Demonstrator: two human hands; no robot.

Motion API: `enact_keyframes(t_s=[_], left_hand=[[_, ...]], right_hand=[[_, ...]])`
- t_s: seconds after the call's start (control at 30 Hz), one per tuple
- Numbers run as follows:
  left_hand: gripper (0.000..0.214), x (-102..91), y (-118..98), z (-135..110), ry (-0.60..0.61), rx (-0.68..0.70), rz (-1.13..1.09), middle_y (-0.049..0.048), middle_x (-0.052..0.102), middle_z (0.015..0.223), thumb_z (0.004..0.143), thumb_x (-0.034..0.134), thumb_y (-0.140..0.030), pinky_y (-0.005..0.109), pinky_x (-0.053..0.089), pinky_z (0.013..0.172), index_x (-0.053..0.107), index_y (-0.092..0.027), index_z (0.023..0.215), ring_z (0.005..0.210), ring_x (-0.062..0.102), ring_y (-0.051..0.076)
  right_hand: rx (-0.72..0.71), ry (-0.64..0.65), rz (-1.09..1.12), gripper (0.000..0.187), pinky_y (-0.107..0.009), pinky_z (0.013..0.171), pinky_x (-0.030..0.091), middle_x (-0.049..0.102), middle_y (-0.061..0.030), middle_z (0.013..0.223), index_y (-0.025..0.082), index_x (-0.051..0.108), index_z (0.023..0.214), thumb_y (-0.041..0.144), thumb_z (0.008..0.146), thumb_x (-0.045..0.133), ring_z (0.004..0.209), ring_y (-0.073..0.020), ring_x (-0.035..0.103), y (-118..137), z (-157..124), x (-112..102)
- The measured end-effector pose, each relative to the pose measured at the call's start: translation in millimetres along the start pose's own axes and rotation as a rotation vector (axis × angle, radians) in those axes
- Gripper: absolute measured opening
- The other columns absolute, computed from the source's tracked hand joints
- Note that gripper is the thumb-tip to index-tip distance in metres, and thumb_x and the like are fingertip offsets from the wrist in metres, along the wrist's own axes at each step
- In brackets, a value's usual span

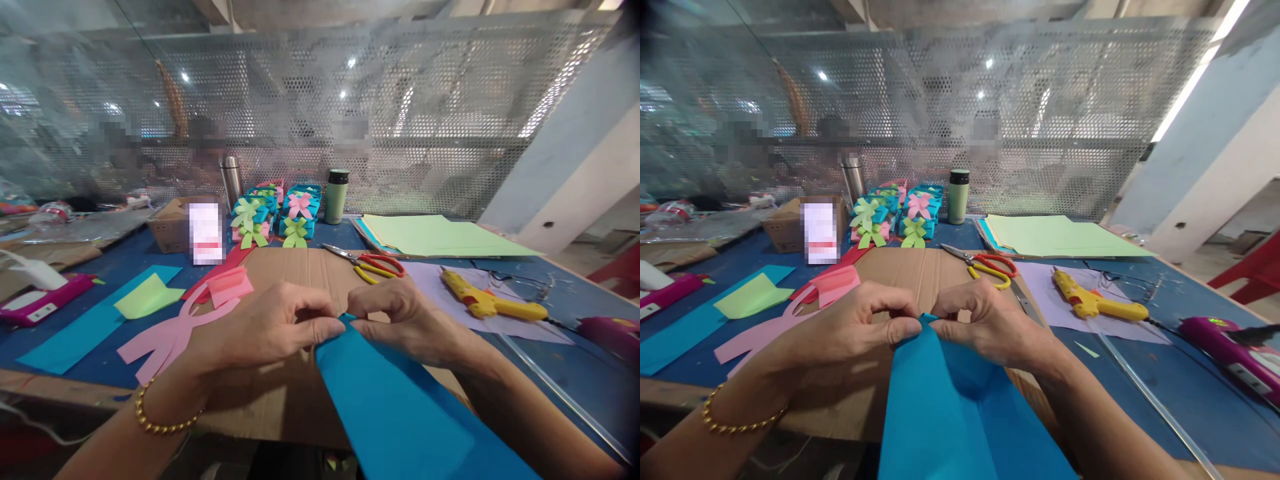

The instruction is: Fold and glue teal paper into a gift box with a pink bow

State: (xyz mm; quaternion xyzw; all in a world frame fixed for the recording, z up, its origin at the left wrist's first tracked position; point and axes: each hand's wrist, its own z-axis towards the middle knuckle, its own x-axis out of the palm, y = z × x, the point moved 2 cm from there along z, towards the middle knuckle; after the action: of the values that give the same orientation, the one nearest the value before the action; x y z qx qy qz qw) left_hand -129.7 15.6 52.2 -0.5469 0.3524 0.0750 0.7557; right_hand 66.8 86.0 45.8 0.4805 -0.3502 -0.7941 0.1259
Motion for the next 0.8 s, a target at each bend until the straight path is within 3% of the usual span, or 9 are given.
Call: enact_keyframes(t_s=[0.07,0.27,0.43,0.67,0.8], left_hand=[[0.025,0.0,0,1,-0.024,0.04,0.033,-0.0036,0.06,0.076,0.097,0.057,-0.04,0.023,0.036,0.061,0.065,-0.018,0.089,0.072,0.052,0.011],[0.035,3.3,1,0,-0.073,0.141,0.067,-0.0065,0.048,0.065,0.1,0.054,-0.033,0.021,0.03,0.056,0.05,-0.017,0.069,0.061,0.042,0.007],[0.033,2.6,0,0,-0.069,0.113,0.045,-0.0061,0.05,0.067,0.099,0.055,-0.038,0.021,0.03,0.054,0.054,-0.017,0.074,0.062,0.043,0.007],[0.028,-5.7,-7,-2,0.008,0.074,-0.266,0.0001,0.061,0.08,0.103,0.047,-0.036,0.02,0.047,0.064,0.061,-0.015,0.089,0.07,0.057,0.01],[0.02,-3.6,-6,-6,0.084,0.009,-0.434,0.0002,0.065,0.079,0.097,0.059,-0.037,0.022,0.048,0.06,0.059,-0.017,0.099,0.065,0.061,0.011]], right_hand=[[0.021,0.019,-0.008,0.037,-0.023,0.057,0.034,0.06,0.002,0.068,0.015,0.065,0.074,0.045,0.094,0.062,0.062,-0.0092,0.052,0,0,2],[-0.014,0.03,0.006,0.041,-0.023,0.058,0.035,0.06,0.0019,0.069,0.015,0.064,0.075,0.049,0.096,0.058,0.063,-0.0095,0.052,1,2,5],[-0.119,-0.014,-0.02,0.046,-0.022,0.054,0.032,0.055,0.0024,0.065,0.015,0.062,0.071,0.052,0.097,0.054,0.058,-0.0084,0.047,5,2,2],[-0.251,-0.131,0.013,0.036,-0.026,0.059,0.041,0.062,-0.003,0.067,0.015,0.07,0.079,0.044,0.096,0.059,0.061,-0.0128,0.054,21,-1,-11],[-0.264,-0.209,0.003,0.032,-0.027,0.059,0.042,0.064,-0.0048,0.068,0.015,0.072,0.082,0.04,0.097,0.059,0.063,-0.0146,0.056,24,-4,-15]])
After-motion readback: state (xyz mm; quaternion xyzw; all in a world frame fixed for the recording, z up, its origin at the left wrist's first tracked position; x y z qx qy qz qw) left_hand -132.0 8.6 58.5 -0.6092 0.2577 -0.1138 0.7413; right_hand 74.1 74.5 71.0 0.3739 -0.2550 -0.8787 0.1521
